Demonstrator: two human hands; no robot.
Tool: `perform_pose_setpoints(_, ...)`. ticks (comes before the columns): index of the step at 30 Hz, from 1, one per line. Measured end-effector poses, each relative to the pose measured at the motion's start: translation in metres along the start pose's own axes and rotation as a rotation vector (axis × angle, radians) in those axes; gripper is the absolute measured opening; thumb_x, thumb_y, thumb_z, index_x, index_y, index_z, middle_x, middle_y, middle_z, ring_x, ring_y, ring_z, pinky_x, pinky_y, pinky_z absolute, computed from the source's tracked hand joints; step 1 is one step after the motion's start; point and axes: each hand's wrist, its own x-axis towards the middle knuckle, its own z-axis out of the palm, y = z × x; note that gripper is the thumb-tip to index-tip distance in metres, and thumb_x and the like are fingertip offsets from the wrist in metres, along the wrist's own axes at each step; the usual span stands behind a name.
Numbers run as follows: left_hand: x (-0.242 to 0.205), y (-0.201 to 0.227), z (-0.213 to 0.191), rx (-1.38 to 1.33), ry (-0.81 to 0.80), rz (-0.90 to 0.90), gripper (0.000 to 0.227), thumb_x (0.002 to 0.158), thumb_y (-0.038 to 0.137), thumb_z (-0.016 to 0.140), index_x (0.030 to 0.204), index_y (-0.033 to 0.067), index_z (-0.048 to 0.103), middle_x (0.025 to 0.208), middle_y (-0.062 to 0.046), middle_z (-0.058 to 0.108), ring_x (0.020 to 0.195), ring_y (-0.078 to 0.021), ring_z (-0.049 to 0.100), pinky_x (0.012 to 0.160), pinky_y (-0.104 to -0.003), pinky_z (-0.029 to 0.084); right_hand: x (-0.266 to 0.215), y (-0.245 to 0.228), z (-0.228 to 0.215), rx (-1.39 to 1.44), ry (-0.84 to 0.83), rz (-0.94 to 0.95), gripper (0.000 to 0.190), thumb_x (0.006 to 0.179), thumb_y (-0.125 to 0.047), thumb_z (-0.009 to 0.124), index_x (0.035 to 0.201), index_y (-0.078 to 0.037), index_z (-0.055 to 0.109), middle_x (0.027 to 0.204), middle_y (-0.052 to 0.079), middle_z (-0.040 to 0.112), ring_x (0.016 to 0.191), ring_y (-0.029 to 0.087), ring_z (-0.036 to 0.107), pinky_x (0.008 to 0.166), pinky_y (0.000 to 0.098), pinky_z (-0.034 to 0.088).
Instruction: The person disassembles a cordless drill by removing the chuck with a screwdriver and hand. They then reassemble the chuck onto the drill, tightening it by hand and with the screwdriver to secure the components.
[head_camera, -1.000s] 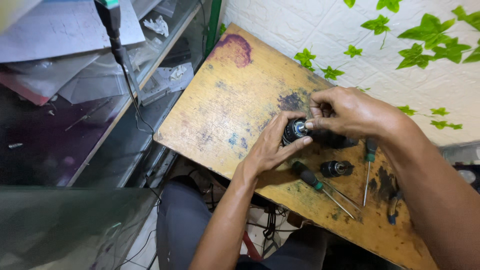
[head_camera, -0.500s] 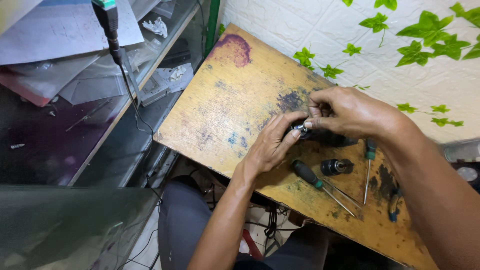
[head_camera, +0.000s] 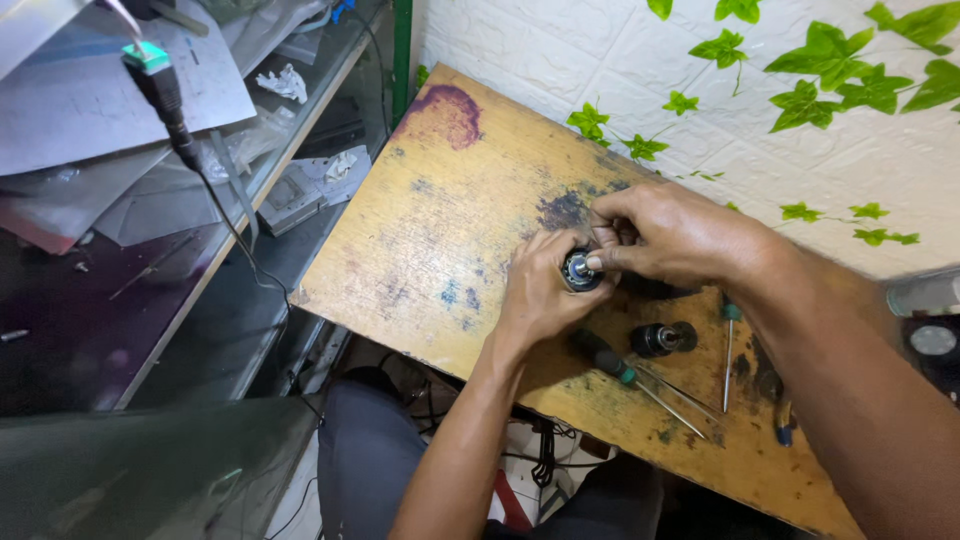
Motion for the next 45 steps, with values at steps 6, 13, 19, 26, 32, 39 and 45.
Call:
perform_pose_setpoints(6,0.000,-0.003,0.003,-0.090,0.033,0.026,0.043,0.067,0.041,0.085,0.097,0.0198,0.062,0.090,-0.005,0.067,0.092,-0.0313,0.066,0.082,-0.044,0.053,0.001,0.001,-0.001,-0.018,0.000,-0.033,0.025,0.080,-0.032,0.079,0.072,-0.013,0.065,0.073,0.014,0.076,0.087,0.037,0.075,0.079,0.0502,0.055)
perform_pose_setpoints(13,0.004,0.009,-0.006,-0.030,-0.011,0.008,0.041,0.068,0.036,0.085,0.097,0.0164,0.062,0.089,-0.009,0.067,0.091,-0.0367,0.068,0.080,-0.047,0.055,0.001,0.001,0.000,-0.004,-0.003,-0.016,0.023,0.081,-0.036,0.076,0.077,-0.015,0.067,0.081,0.016,0.077,0.097,0.039,0.073,0.082,0.0541,0.054)
perform_pose_setpoints(19,0.001,0.011,-0.011,-0.041,-0.058,-0.040,0.044,0.067,0.037,0.085,0.099,0.0170,0.063,0.090,-0.009,0.069,0.093,-0.0372,0.069,0.082,-0.048,0.056,0.000,0.001,0.003,-0.019,-0.015,0.008,0.025,0.080,-0.041,0.077,0.076,-0.018,0.068,0.080,0.009,0.079,0.097,0.034,0.076,0.086,0.0499,0.056)
perform_pose_setpoints(26,0.005,0.008,-0.010,0.017,-0.104,-0.053,0.042,0.072,0.039,0.081,0.104,0.0190,0.061,0.092,-0.009,0.067,0.095,-0.0381,0.067,0.083,-0.053,0.055,0.002,-0.003,-0.002,-0.003,-0.016,-0.007,0.026,0.085,-0.038,0.078,0.077,-0.015,0.067,0.081,0.012,0.078,0.096,0.035,0.076,0.086,0.0513,0.056)
perform_pose_setpoints(32,0.000,0.013,-0.010,0.071,-0.098,-0.066,0.043,0.074,0.042,0.078,0.105,0.0201,0.057,0.093,-0.007,0.064,0.096,-0.0356,0.066,0.085,-0.052,0.054,-0.002,-0.005,-0.001,0.005,-0.020,0.011,0.028,0.085,-0.038,0.078,0.076,-0.015,0.066,0.079,0.011,0.077,0.095,0.036,0.076,0.085,0.0517,0.055)
perform_pose_setpoints(39,0.002,0.013,-0.011,0.191,-0.060,-0.009,0.041,0.074,0.044,0.078,0.100,0.0210,0.055,0.088,-0.006,0.063,0.093,-0.0315,0.066,0.085,-0.049,0.052,0.001,-0.006,-0.003,0.041,-0.014,-0.022,0.025,0.088,-0.032,0.078,0.076,-0.014,0.065,0.076,0.010,0.074,0.089,0.033,0.076,0.083,0.0493,0.056)
perform_pose_setpoints(45,0.000,0.002,-0.005,0.130,-0.028,0.008,0.042,0.076,0.049,0.076,0.101,0.0218,0.055,0.088,-0.003,0.063,0.093,-0.0286,0.065,0.085,-0.046,0.053,-0.003,-0.010,-0.010,0.038,-0.020,-0.017,0.029,0.089,-0.036,0.079,0.074,-0.016,0.065,0.074,0.006,0.074,0.085,0.027,0.077,0.080,0.0436,0.058)
